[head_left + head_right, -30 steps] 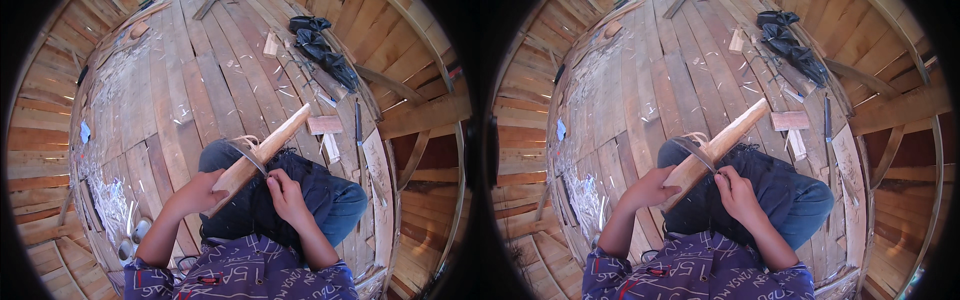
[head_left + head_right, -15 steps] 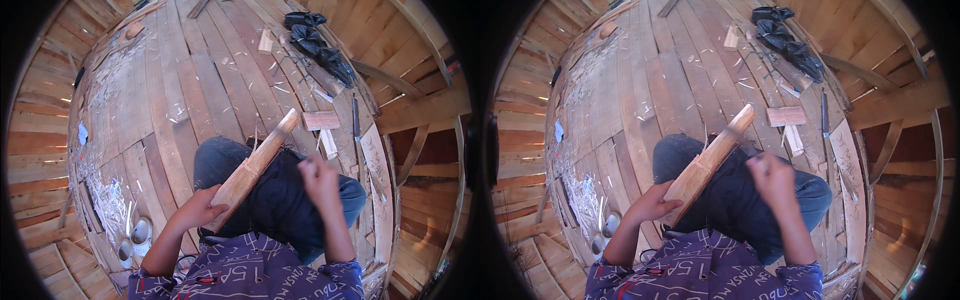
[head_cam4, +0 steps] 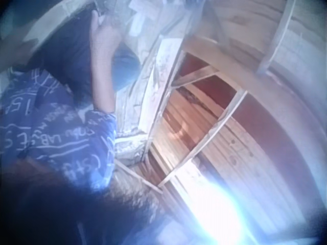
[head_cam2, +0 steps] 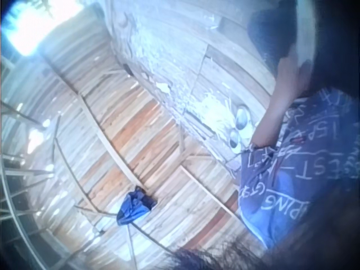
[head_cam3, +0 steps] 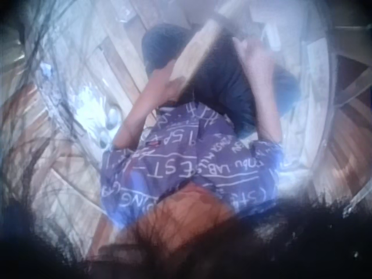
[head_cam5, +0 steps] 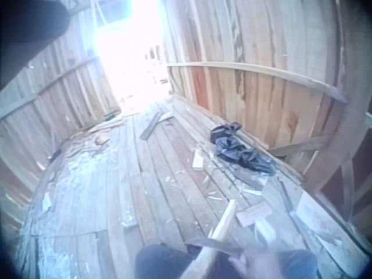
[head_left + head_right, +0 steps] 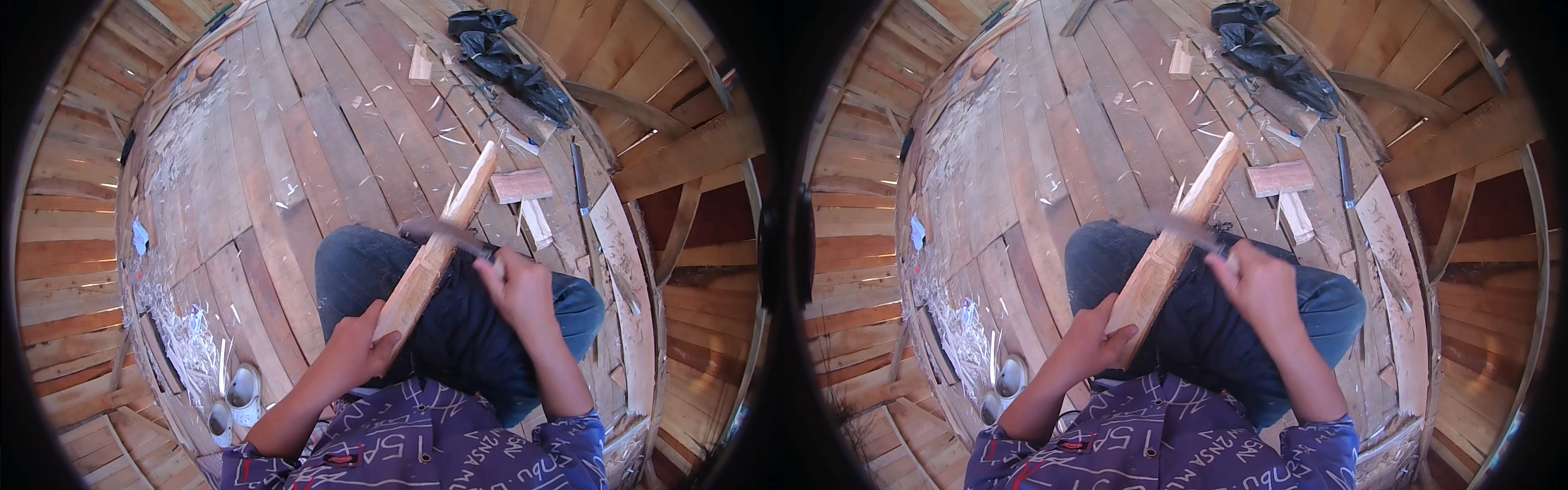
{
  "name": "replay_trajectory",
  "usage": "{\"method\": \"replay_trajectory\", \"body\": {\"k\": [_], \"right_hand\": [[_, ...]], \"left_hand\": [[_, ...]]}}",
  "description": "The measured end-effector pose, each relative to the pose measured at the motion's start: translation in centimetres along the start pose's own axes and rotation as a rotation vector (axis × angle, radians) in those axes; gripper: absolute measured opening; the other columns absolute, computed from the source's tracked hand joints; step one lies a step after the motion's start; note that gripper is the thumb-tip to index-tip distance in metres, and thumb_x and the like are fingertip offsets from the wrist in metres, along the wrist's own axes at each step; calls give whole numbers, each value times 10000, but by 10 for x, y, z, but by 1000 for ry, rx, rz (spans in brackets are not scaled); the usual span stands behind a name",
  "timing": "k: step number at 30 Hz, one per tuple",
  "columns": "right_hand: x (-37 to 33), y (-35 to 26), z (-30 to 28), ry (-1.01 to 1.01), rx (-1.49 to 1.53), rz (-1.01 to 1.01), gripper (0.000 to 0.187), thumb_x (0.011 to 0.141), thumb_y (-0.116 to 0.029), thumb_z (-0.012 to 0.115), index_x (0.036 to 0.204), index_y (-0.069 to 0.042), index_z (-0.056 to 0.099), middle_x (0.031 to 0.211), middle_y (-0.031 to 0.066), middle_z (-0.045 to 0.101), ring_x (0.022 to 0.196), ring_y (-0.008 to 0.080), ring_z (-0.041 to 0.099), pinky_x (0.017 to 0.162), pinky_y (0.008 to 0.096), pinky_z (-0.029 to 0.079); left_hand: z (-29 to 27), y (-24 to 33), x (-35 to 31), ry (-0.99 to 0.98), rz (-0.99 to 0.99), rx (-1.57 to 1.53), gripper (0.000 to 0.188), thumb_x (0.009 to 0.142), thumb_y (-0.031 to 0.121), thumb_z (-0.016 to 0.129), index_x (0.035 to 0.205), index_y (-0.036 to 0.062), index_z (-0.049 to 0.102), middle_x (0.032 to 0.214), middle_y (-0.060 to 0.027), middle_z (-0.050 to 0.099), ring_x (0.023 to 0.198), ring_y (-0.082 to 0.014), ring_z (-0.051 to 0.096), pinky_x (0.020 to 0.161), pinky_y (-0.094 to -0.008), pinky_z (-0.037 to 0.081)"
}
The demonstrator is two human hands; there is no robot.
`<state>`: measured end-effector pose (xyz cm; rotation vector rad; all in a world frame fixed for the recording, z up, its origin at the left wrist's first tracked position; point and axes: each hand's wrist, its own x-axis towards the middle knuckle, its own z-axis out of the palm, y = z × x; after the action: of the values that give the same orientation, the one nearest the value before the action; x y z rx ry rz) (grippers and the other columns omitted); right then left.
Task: The person carves a long piece of wood using a curved blade while sitting on a wooden floor. They draw the blade along the length of the wood to remove thin shavings and occasionally turn the piece over to work on different sides.
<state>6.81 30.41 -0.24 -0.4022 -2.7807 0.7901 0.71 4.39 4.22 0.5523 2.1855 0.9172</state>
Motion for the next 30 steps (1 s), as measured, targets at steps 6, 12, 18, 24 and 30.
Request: {"method": "replay_trajectory", "body": {"k": [6, 12, 18, 24, 30], "right_hand": [[17, 44, -5, 77, -241, -69, 469, 860, -497, 672, 726, -63, 554, 610, 139, 600, 563, 341, 630, 524, 445, 502], [35, 50, -8, 145, -182, -80, 469, 857, -485, 676, 743, -47, 552, 647, 150, 604, 605, 360, 622, 542, 441, 480], [52, 88, -22, 219, -349, 159, 489, 849, -526, 675, 730, -65, 566, 637, 150, 621, 588, 346, 631, 520, 443, 479], [24, 43, -12, 75, -124, -74, 472, 844, -536, 679, 769, -74, 618, 648, 150, 637, 555, 348, 629, 533, 442, 509], [68, 145, -37, 68, -418, 470, 559, 934, -544, 532, 882, -2, 659, 803, 242, 675, 770, 425, 673, 673, 520, 534]], "left_hand": [[10, 13, -9, 3, 36, 168, 354, 901, 209, 667, 1100, -33, 502, 695, -287, 610, 690, -448, 654, 587, -455, 513], [5, 28, 2, 8, 21, 154, 352, 903, 212, 668, 1100, -27, 500, 678, -271, 606, 691, -453, 648, 575, -458, 495], [-3, 32, -7, -20, 1, 134, 345, 916, 213, 653, 1099, -39, 504, 713, -289, 609, 698, -460, 647, 574, -439, 504], [10, 24, -4, -65, -25, 60, 337, 917, 214, 653, 1083, -41, 509, 706, -286, 604, 704, -455, 654, 571, -430, 511], [4, 33, -22, -145, -74, 159, 317, 915, 165, 658, 1096, -50, 511, 719, -270, 622, 696, -408, 683, 547, -397, 515]]}}
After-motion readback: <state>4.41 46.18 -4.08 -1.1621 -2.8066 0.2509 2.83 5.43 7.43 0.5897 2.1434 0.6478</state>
